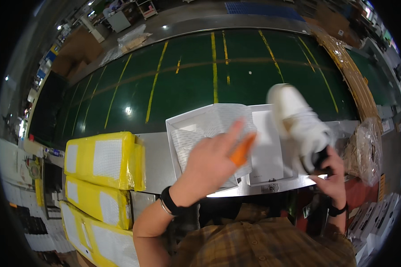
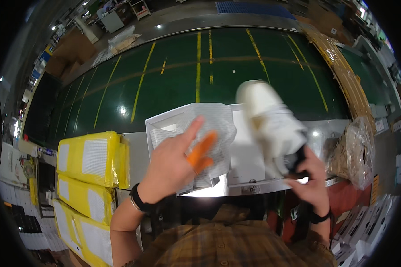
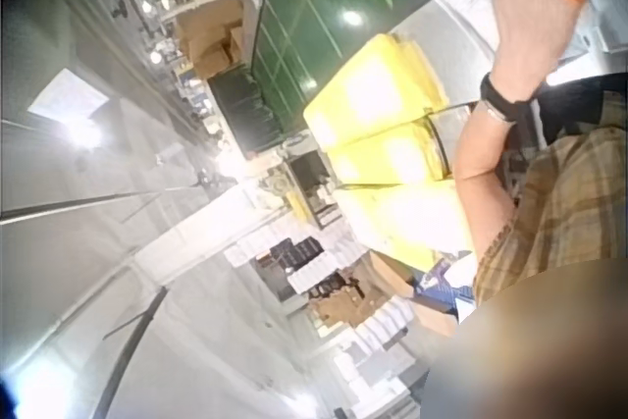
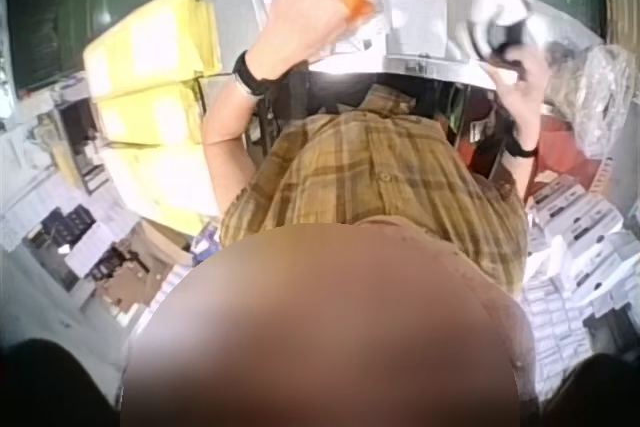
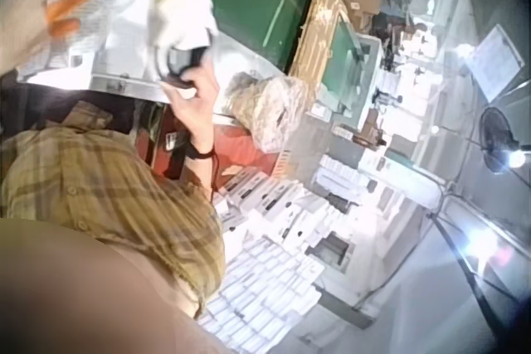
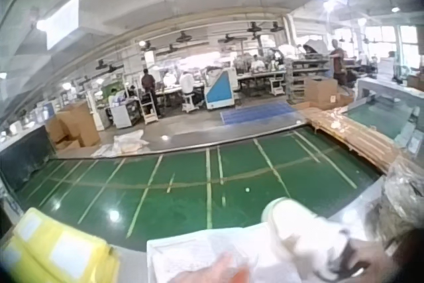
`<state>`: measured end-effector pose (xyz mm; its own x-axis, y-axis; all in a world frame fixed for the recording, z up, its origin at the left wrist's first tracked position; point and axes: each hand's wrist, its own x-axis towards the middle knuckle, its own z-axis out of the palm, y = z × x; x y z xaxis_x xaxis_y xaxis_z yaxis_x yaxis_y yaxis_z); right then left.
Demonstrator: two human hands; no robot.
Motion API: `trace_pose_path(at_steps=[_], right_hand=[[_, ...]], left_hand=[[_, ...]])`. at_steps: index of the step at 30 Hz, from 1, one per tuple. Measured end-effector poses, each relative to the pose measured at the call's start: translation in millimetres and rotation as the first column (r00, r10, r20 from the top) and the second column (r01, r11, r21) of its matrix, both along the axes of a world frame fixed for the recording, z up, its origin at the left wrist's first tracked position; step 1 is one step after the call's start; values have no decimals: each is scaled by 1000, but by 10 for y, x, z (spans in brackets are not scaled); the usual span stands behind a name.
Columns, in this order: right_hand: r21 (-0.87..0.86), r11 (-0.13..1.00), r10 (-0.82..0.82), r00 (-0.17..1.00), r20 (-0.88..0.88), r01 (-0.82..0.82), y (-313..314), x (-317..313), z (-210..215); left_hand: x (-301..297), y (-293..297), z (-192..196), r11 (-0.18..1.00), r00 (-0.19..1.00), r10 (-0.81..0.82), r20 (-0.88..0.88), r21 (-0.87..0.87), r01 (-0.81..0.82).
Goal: Packing pairs of shoes into brand boxes with wrapping paper and then organizing larger shipment packages.
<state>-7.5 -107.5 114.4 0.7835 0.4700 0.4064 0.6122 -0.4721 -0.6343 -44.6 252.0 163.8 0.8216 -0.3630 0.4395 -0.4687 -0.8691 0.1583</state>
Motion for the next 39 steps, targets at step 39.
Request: trace_pose_path(at_steps=[39], right_hand=[[258,765,636,631,-445,-590,2218,0,-762]], left_hand=[[115,710,-573,947,966,43,-256,-298,-121]])
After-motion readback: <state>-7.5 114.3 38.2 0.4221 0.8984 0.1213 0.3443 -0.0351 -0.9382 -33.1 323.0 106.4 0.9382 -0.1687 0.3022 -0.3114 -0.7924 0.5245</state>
